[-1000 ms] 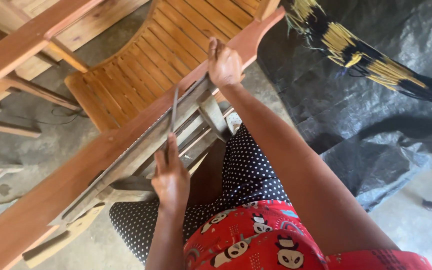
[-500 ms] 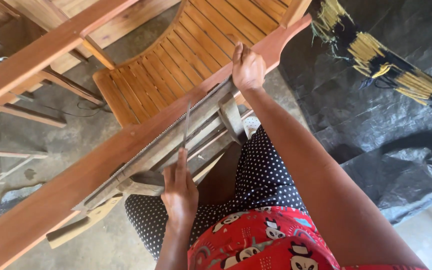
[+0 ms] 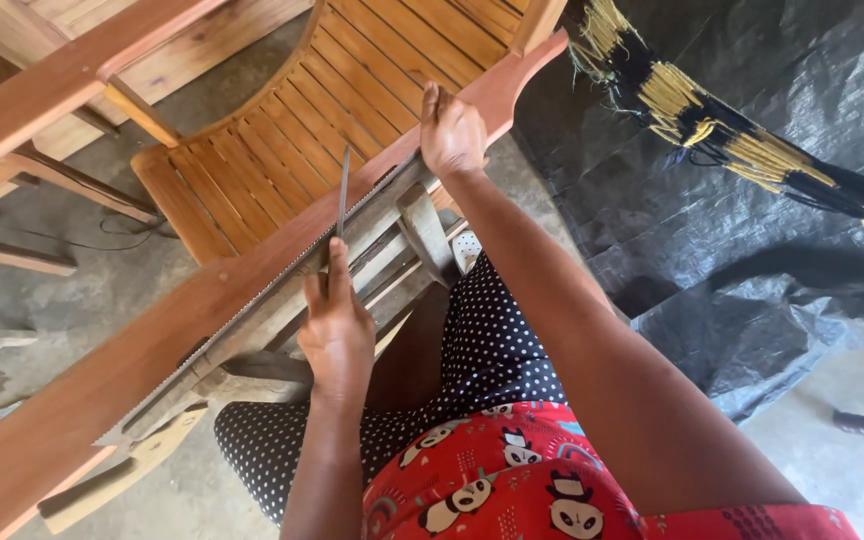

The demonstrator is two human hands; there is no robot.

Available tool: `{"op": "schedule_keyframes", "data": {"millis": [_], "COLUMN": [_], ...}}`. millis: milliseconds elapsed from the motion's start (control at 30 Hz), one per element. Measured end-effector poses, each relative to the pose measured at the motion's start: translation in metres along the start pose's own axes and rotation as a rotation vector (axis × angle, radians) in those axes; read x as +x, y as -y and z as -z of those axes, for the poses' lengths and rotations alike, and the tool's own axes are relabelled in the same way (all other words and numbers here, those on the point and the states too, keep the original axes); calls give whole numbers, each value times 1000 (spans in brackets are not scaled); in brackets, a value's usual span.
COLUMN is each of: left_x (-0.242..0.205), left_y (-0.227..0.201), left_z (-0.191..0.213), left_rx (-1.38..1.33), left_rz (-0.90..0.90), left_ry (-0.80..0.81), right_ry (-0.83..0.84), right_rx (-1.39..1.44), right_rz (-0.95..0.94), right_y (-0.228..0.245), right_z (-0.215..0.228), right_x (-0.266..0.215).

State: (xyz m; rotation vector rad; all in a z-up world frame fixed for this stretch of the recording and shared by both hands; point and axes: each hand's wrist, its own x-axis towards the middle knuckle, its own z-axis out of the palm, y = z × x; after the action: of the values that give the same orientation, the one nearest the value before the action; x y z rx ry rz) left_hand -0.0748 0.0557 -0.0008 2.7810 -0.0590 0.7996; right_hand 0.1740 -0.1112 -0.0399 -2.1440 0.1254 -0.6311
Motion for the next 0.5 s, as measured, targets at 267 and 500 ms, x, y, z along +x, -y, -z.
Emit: {"op": "schedule_keyframes", "data": {"millis": [267, 500], "left_x": [-44, -38], "left_y": [2, 14], "left_z": [28, 11], "left_rx": [-66, 163], "left_rz": [48, 101], "left_ry": [-44, 100], "right_ry": [-56, 136], "right_rx": [23, 23], "right_rz": [21, -114], "right_y": [-7, -6], "right_z": [-4, -7], "right_x": [-2, 7]}}
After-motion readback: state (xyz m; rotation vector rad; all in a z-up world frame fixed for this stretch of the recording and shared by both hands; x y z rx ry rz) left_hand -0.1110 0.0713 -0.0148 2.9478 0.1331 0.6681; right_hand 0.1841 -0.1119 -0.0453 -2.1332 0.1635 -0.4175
